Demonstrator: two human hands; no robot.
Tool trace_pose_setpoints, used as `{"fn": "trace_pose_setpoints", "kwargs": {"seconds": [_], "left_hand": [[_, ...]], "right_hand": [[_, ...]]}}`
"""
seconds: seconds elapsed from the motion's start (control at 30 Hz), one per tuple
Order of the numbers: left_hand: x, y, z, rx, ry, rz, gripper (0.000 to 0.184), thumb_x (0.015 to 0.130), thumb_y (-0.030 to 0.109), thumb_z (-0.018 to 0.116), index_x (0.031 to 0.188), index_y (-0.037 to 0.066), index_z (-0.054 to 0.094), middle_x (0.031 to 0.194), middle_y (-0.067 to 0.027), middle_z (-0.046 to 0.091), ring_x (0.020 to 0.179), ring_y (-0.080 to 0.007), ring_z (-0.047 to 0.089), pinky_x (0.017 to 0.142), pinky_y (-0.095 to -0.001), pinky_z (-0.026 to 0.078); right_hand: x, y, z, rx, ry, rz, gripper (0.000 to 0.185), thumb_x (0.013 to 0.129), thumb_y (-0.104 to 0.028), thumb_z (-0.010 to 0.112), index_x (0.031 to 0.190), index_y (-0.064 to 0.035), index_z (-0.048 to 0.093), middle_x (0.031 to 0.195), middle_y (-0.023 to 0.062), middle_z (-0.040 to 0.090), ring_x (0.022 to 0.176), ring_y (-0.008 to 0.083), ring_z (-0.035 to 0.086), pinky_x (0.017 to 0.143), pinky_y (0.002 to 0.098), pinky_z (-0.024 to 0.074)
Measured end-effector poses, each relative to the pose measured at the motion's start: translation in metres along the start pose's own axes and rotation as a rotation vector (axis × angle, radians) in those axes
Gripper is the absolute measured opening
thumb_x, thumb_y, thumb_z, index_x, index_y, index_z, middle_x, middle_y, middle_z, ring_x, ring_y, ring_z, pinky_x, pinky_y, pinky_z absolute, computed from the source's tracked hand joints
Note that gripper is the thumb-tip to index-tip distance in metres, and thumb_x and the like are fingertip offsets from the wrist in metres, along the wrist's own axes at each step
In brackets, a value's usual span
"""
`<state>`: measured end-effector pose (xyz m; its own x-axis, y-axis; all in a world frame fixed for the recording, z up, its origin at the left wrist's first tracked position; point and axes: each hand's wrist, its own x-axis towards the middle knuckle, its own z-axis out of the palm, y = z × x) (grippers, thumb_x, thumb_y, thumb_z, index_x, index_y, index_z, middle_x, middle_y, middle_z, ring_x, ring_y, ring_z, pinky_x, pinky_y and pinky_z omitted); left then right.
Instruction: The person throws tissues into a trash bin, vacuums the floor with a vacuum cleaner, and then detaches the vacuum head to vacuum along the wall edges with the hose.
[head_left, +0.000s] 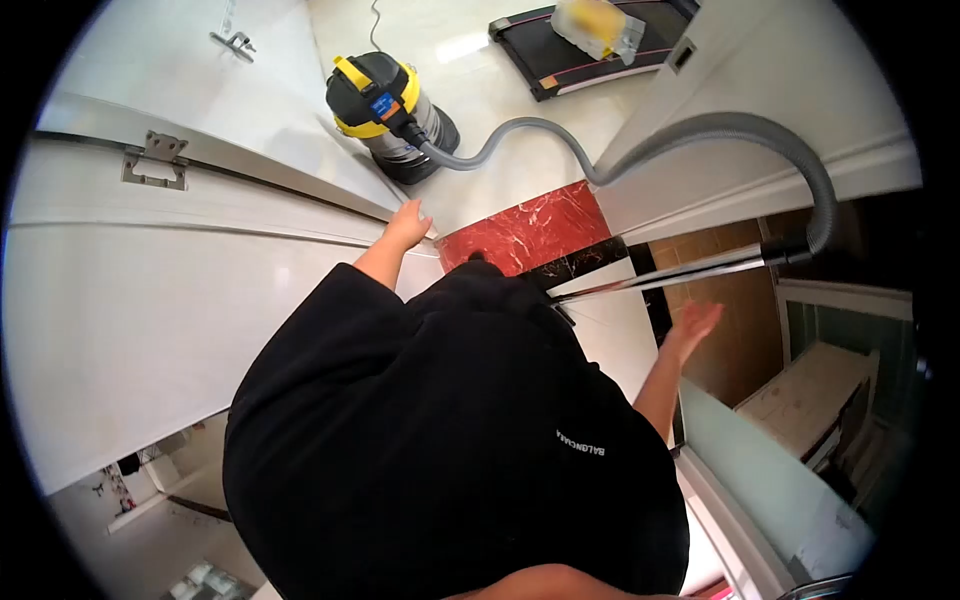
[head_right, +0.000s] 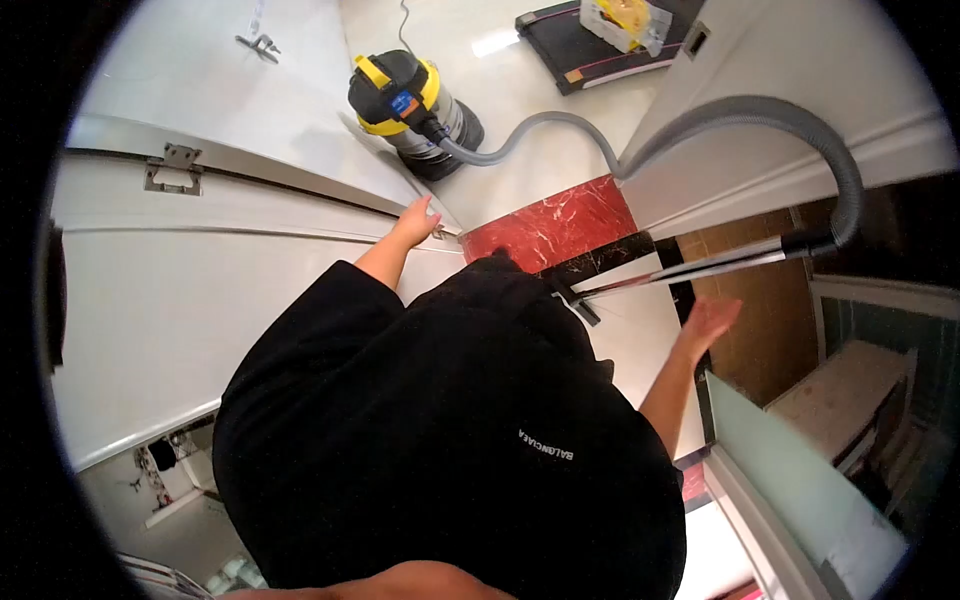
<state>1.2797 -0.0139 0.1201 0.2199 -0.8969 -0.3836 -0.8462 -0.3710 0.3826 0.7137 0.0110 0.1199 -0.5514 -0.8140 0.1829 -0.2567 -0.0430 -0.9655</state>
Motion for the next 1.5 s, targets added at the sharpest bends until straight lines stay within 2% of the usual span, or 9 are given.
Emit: {"fn": "trace_pose_setpoints", "kwargs": {"seconds": [0.27,0.37,0.63,0.7,1.0,1.13,1.23,1.33,1.5], "left_hand": [[0.144,-0.069,-0.046,0.09,0.179,-0.15,0.071,0.079,0.034,0.057,0.133,0.0,0.028,0.137,-0.0206,0.03,0.126,-0.0348,0.03,0.104,-0.0388,0.026],[0.209,-0.087,-0.066,0.109,0.182,-0.184,0.072,0.08,0.036,0.055,0.135,0.001,0.025,0.141,-0.0185,0.025,0.129,-0.0336,0.026,0.106,-0.0386,0.024],[0.341,-0.125,-0.114,0.34,0.054,-0.305,0.075,0.078,0.039,0.056,0.135,0.001,0.026,0.142,-0.0189,0.024,0.132,-0.0327,0.022,0.108,-0.0384,0.02],[0.357,-0.141,-0.116,0.28,-0.009,-0.328,0.078,0.076,0.039,0.058,0.133,-0.003,0.027,0.14,-0.0214,0.026,0.131,-0.0328,0.023,0.108,-0.0387,0.02],[0.356,-0.141,-0.132,0.227,-0.138,-0.405,0.086,0.076,0.039,0.06,0.14,0.004,0.014,0.145,-0.0159,0.018,0.13,-0.0381,0.021,0.105,-0.0473,0.023],[0.373,-0.13,-0.14,0.27,-0.065,-0.441,0.083,0.074,0.034,0.063,0.128,-0.013,0.022,0.132,-0.0287,0.031,0.122,-0.0408,0.032,0.102,-0.043,0.027],[0.367,-0.017,-0.164,0.199,-0.135,0.157,0.057,0.081,0.027,0.059,0.122,-0.008,0.04,0.122,-0.0225,0.047,0.114,-0.0336,0.045,0.1,-0.0373,0.033],[0.318,0.163,-0.204,-0.428,-0.557,0.568,0.041,0.09,0.023,0.048,0.12,-0.005,0.045,0.115,-0.0187,0.054,0.111,-0.0255,0.05,0.095,-0.0324,0.037],[0.203,0.342,-0.292,-0.759,-0.641,1.686,0.04,0.087,0.026,0.047,0.117,0.0,0.051,0.106,-0.0157,0.06,0.097,-0.029,0.057,0.085,-0.0347,0.043]], "right_hand": [[0.098,-0.074,0.046,-0.058,0.252,-0.13,0.083,0.079,-0.005,0.065,0.138,-0.0034,0.008,0.124,0.0191,0.04,0.108,0.029,0.045,0.092,0.0388,0.0405],[0.118,-0.08,0.047,-0.429,0.358,0.03,0.053,0.078,-0.021,0.069,0.114,0.0061,0.04,0.106,0.0173,0.05,0.092,0.0258,0.051,0.079,0.0362,0.0441],[0.129,-0.089,0.061,-0.93,0.753,0.395,0.039,0.072,-0.026,0.073,0.088,0.0036,0.054,0.09,0.0176,0.061,0.08,0.0252,0.058,0.072,0.0389,0.0476],[0.129,-0.064,0.038,-0.509,0.679,0.123,0.029,0.071,-0.015,0.071,0.087,0.004,0.056,0.09,0.0135,0.061,0.078,0.0209,0.056,0.071,0.0369,0.0465],[0.103,-0.099,0.112,-0.253,0.748,0.311,0.027,0.073,-0.01,0.07,0.087,0.0011,0.05,0.086,0.0089,0.055,0.077,0.0181,0.05,0.072,0.0307,0.0416],[0.095,-0.087,0.112,-0.288,0.709,0.431,0.033,0.072,-0.005,0.068,0.1,0.0027,0.051,0.094,0.0092,0.058,0.083,0.0153,0.052,0.075,0.0296,0.0433],[0.093,-0.101,0.164,-0.323,0.542,0.35,0.027,0.074,-0.006,0.066,0.096,0.0012,0.054,0.088,0.0057,0.059,0.076,0.0131,0.053,0.071,0.0276,0.045],[0.087,-0.097,0.214,-0.087,0.13,0.597,0.029,0.078,-0.011,0.062,0.104,-0.0027,0.054,0.082,0.0052,0.058,0.073,0.0133,0.054,0.068,0.0298,0.0465],[0.117,-0.16,0.312,-0.375,-0.336,0.123,0.038,0.068,-0.014,0.063,0.104,-0.0117,0.054,0.091,0.0138,0.058,0.088,0.032,0.057,0.074,0.0414,0.0466]]}}
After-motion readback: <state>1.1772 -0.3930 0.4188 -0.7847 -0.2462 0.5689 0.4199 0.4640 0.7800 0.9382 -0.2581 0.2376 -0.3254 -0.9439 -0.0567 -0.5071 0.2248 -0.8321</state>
